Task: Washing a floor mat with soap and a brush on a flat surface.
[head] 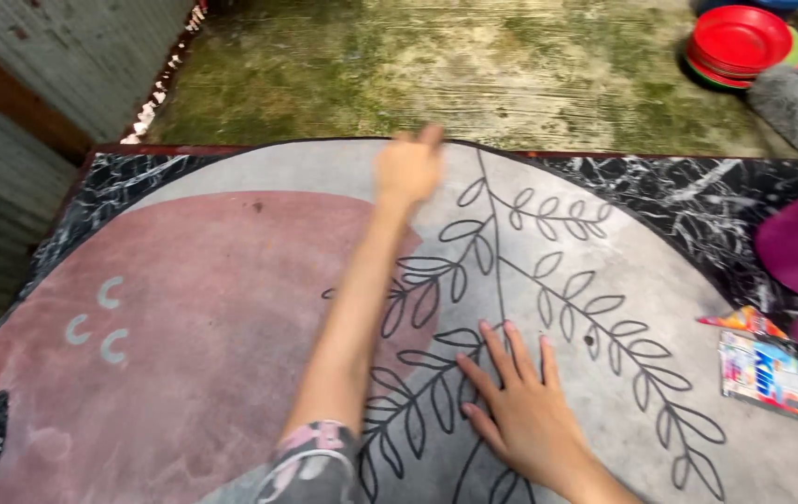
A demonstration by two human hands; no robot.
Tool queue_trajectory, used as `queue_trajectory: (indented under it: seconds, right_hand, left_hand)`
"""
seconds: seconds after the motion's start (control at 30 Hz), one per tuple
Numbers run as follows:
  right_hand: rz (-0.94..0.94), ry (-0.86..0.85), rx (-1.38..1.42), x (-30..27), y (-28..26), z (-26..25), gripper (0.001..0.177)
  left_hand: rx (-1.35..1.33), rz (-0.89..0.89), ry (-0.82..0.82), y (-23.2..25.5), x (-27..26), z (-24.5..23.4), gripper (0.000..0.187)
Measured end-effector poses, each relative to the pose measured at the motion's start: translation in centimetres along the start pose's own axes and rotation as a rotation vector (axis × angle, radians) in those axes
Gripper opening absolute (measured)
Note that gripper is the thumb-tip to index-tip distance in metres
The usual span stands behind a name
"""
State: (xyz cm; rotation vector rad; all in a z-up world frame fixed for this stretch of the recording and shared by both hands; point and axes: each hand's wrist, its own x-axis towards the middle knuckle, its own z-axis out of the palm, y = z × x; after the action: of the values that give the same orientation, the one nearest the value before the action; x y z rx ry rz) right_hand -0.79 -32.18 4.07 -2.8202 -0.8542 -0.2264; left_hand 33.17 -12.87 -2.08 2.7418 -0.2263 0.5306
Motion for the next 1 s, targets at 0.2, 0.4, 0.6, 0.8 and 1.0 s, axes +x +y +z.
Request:
queue_trajectory:
  seconds: [0.2, 0.4, 0.6, 0.8, 1.0]
  right_hand:
    - [-0.083, -0.075, 0.041, -2.3, 0.3, 1.0, 0.055]
    - [-0.207, -0.042, 0.111, -2.0, -0.1, -0.8, 0.054]
    - [-0.337, -0.061, 0.282, -3.0, 1.2, 2.2, 0.042]
    - [-0.125, 0.142, 0.110, -6.5, 12.5, -3.3, 0.031]
    - [0.347, 0.216, -0.125, -16.4, 26.8, -5.8, 0.046]
  left_hand:
    - [-0.448, 0.603, 0.064, 22.7, -10.5, 2.7, 0.045]
    - [-0.275, 0.486, 0.076, 16.1, -3.5, 3.8, 0.048]
    - [-0.315, 0.603, -0.043, 21.4, -14.1, -1.7, 0.051]
    - [-0.303, 0.609, -0.045, 18.7, -15.2, -3.2, 0.058]
    - [-0.183, 0.445, 0.026, 18.6, -16.1, -4.0, 0.057]
